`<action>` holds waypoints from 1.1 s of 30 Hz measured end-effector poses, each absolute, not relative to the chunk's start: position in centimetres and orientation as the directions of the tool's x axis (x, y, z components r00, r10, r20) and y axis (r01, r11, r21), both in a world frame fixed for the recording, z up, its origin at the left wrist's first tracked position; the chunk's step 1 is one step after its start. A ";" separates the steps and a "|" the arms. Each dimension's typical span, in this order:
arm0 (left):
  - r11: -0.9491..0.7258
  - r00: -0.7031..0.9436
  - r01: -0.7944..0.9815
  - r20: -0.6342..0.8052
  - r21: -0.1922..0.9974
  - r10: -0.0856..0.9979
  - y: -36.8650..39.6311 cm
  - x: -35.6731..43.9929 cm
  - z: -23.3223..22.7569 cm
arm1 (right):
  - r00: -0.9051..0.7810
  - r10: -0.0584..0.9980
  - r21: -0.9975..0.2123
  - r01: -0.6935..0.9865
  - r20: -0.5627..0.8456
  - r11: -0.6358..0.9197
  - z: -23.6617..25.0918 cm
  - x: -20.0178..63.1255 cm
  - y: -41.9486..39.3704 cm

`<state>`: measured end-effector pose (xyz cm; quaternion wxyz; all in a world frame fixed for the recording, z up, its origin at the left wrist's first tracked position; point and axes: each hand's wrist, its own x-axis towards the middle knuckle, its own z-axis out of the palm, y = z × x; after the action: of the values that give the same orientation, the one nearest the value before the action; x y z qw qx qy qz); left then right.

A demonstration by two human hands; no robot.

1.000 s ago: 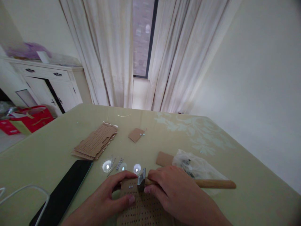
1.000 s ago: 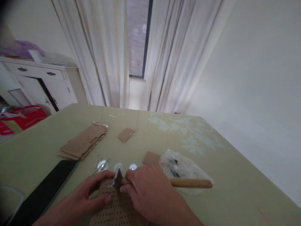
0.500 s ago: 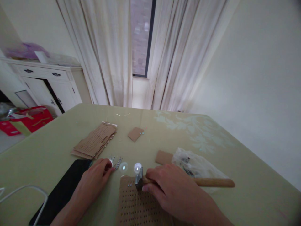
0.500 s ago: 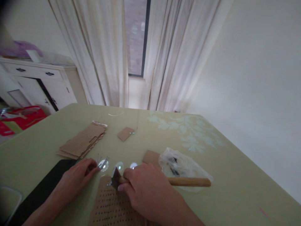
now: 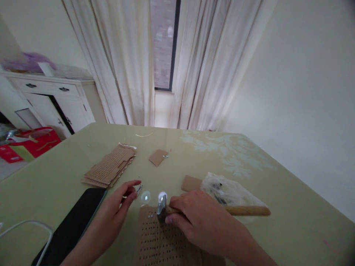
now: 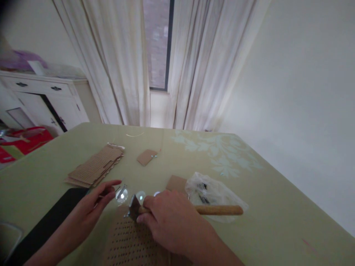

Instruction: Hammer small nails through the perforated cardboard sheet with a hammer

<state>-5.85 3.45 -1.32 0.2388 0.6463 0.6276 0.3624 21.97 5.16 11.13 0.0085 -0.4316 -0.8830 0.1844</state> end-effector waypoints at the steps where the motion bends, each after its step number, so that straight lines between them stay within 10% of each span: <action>1: -0.131 -0.045 0.563 0.189 0.816 0.981 3.1 -5.2 -0.4 | -0.632 0.763 -0.330 0.756 -0.140 0.566 11.1 22.0 5.2; 33: -0.207 0.059 0.395 0.201 0.895 0.978 1.5 -1.7 -0.5 | -0.640 0.754 -0.373 0.742 -0.149 0.556 10.4 22.4 5.4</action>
<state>-1.75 1.47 -0.47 0.3366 0.6453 0.5319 0.4328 22.43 5.42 10.41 0.0140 -0.4242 -0.8820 0.2048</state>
